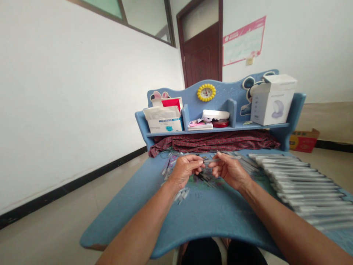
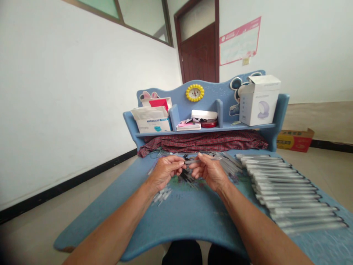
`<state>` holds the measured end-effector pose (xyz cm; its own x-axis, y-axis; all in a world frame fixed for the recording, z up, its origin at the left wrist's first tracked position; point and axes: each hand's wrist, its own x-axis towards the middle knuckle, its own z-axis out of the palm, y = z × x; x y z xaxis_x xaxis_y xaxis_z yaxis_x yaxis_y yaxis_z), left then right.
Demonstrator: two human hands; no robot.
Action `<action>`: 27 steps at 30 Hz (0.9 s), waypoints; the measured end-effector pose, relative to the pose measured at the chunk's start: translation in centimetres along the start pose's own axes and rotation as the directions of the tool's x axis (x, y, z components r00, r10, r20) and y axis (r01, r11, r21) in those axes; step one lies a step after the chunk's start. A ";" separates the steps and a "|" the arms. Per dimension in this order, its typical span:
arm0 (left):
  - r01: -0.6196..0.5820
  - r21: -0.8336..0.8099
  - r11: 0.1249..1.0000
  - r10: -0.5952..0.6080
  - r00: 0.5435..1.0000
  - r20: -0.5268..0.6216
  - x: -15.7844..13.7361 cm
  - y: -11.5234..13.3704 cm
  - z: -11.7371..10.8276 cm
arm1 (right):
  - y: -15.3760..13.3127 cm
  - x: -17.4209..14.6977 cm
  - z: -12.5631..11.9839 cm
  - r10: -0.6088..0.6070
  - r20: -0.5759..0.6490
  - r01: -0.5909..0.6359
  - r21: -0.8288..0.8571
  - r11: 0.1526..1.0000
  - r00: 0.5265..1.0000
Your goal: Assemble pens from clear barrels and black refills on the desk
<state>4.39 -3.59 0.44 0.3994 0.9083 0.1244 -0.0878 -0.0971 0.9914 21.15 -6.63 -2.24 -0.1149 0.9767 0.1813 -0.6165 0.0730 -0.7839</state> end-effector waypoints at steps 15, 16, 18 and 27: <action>-0.002 0.158 0.987 0.006 1.000 -0.027 -0.2 -0.3 0.2 | 0.2 0.1 -0.2 0.007 -0.041 -0.008 -0.012 1.000 0.999; -0.013 0.166 0.986 0.020 0.999 -0.041 -0.2 -0.4 0.2 | 0.2 0.1 -0.3 0.010 -0.037 -0.011 -0.008 1.000 0.999; -0.020 0.170 0.985 0.029 0.998 -0.050 -0.2 -0.4 0.3 | 0.2 0.1 -0.3 0.018 -0.033 -0.018 -0.001 1.000 0.999; 0.048 0.174 0.984 -0.052 0.998 0.017 -0.1 -0.4 0.3 | 0.0 0.1 -0.2 0.043 -0.042 -0.042 0.018 0.999 0.998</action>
<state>4.61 -3.80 0.00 0.4193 0.9049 0.0731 0.0919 -0.1225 0.9882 21.28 -6.50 -2.29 -0.1087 0.9865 0.1222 -0.6248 0.0279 -0.7803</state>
